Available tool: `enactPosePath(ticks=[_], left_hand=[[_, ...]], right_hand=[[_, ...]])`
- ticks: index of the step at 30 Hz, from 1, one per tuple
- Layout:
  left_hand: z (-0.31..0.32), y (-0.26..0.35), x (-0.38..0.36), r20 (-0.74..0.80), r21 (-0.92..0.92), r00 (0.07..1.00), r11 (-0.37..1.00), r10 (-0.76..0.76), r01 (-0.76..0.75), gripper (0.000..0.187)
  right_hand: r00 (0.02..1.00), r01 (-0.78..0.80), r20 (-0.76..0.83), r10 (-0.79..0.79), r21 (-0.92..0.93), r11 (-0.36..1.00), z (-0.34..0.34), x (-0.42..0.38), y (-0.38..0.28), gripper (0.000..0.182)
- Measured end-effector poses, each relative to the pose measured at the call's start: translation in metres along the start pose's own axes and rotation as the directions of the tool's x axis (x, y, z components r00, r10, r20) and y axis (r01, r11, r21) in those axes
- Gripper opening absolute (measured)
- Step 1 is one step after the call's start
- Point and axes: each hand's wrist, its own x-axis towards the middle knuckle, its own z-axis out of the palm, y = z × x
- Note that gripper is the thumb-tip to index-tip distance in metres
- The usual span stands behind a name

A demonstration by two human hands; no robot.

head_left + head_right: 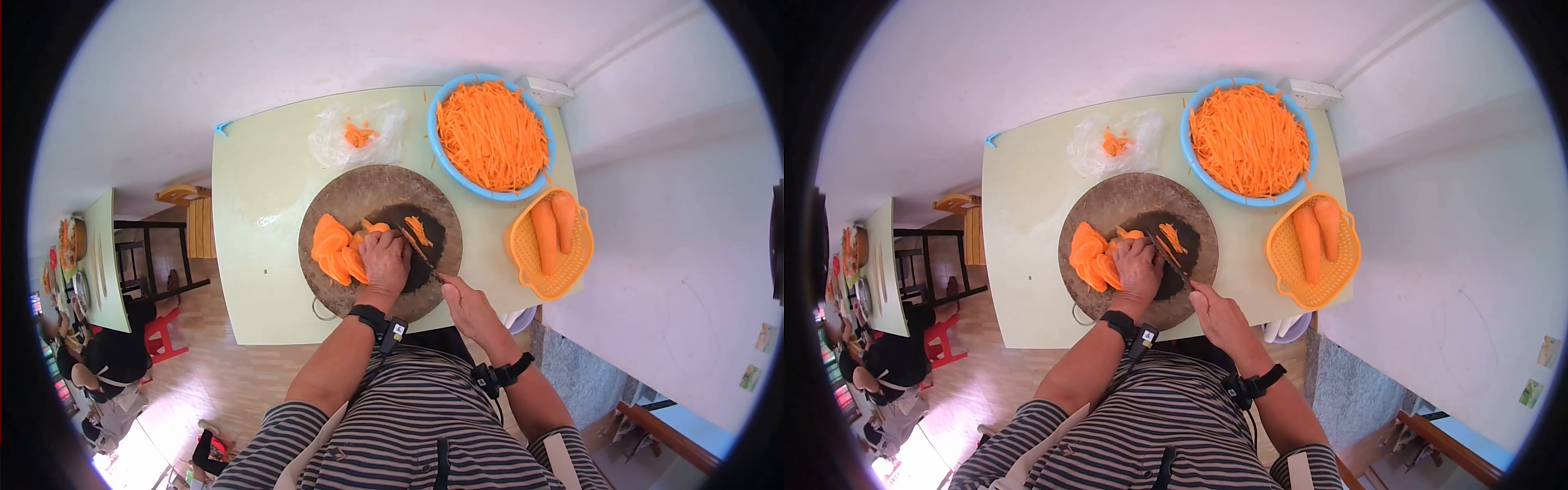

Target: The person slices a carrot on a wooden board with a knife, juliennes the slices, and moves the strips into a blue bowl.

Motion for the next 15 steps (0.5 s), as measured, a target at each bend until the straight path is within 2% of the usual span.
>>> enactPosePath(ticks=[9, 12, 14, 15], left_hand=[[-0.001, 0.002, 0.0, 0.003, 0.005, 1.0, 1.0, -0.006, 0.006, 0.015], [0.0, 0.003, 0.001, -0.028, 0.006, 1.0, 1.0, 0.007, -0.007, 0.015], [0.0, 0.003, 0.001, -0.034, 0.01, 0.999, 1.0, 0.013, -0.012, 0.015], [0.0, 0.003, 0.001, -0.039, 0.015, 0.999, 1.0, 0.012, -0.012, 0.015]], right_hand=[[0.995, -0.09, 0.031, 0.094, -0.109, 0.99, -0.002, 0.004, -0.015, 0.046], [0.999, -0.047, -0.009, 0.047, -0.071, 0.996, -0.001, 0.005, -0.007, 0.044], [0.999, -0.01, -0.035, 0.014, 0.112, 0.994, 0.006, 0.008, 0.01, 0.045], [0.999, -0.008, -0.036, 0.012, 0.113, 0.994, 0.007, 0.006, 0.012, 0.045]])
